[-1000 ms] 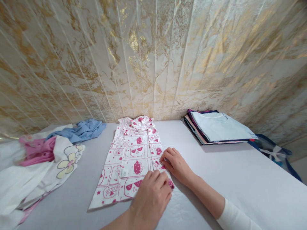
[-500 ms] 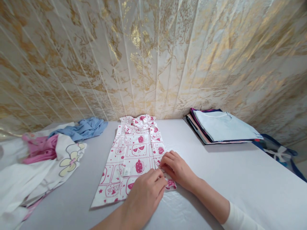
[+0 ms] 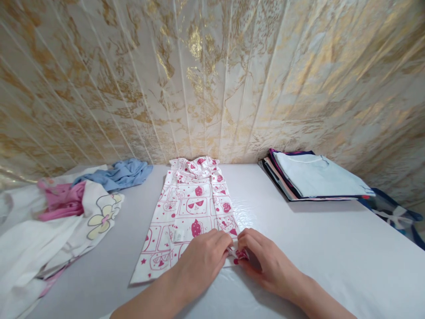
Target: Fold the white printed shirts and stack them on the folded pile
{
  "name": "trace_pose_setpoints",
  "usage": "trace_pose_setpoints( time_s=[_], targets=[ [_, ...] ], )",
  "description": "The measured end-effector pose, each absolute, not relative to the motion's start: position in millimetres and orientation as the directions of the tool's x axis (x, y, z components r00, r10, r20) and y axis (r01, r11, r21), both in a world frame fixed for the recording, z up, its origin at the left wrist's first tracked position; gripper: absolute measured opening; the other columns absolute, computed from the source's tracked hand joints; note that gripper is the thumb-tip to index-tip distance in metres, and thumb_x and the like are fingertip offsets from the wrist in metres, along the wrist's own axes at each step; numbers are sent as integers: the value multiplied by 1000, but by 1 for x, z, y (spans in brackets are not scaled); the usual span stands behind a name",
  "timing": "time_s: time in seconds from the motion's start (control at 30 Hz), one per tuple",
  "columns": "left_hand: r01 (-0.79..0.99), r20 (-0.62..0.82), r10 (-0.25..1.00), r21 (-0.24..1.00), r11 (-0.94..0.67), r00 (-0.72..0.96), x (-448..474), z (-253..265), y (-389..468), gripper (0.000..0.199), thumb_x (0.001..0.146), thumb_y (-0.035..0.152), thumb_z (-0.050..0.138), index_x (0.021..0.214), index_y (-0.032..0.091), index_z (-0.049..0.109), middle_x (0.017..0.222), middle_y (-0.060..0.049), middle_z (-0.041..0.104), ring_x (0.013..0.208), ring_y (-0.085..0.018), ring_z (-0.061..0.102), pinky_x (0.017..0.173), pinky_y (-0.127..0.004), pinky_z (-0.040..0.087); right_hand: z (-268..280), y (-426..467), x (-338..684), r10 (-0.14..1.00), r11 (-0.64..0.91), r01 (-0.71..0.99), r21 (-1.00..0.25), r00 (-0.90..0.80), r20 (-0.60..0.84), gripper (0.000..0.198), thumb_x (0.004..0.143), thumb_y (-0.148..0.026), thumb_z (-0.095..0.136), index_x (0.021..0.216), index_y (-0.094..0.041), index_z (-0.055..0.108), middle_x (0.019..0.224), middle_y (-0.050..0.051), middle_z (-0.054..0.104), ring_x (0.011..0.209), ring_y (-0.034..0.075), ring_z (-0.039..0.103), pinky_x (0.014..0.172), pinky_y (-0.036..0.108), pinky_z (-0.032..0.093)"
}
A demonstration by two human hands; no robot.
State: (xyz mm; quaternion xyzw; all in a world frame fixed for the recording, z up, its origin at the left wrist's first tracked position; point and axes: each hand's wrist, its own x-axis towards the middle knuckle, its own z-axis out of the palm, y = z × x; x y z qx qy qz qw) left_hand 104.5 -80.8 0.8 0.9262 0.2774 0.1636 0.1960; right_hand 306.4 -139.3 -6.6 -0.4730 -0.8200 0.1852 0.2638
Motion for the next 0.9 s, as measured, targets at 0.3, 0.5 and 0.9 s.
trace_pose_setpoints(
  time_s=[0.3,0.5,0.9],
  targets=[
    [332,393,523,458,-824,756,103,-1,-74,22,88,0,43,92,21,49,85,1,58,77,-16,55,70,-26,43,-15,-138,309,879,475,728,-493,-370,300,19,86,-6,47,94,-23,43,83,2,59,72,17,54,63,27,43],
    [329,341,610,606,-724,715,105,-8,-72,27,88,2,45,104,22,50,91,1,59,82,-15,57,73,-26,44,-13,-136,307,831,550,732,-401,-432,352,16,90,-7,44,90,-23,48,87,4,61,78,17,57,68,27,45],
    [306,301,501,510,-803,811,106,-8,-71,56,77,-1,48,127,23,53,142,-5,50,138,-22,34,111,-46,28,-9,-145,304,806,535,815,-224,-412,425,13,92,-13,46,85,-21,53,92,6,62,75,17,55,64,29,45]
  ],
)
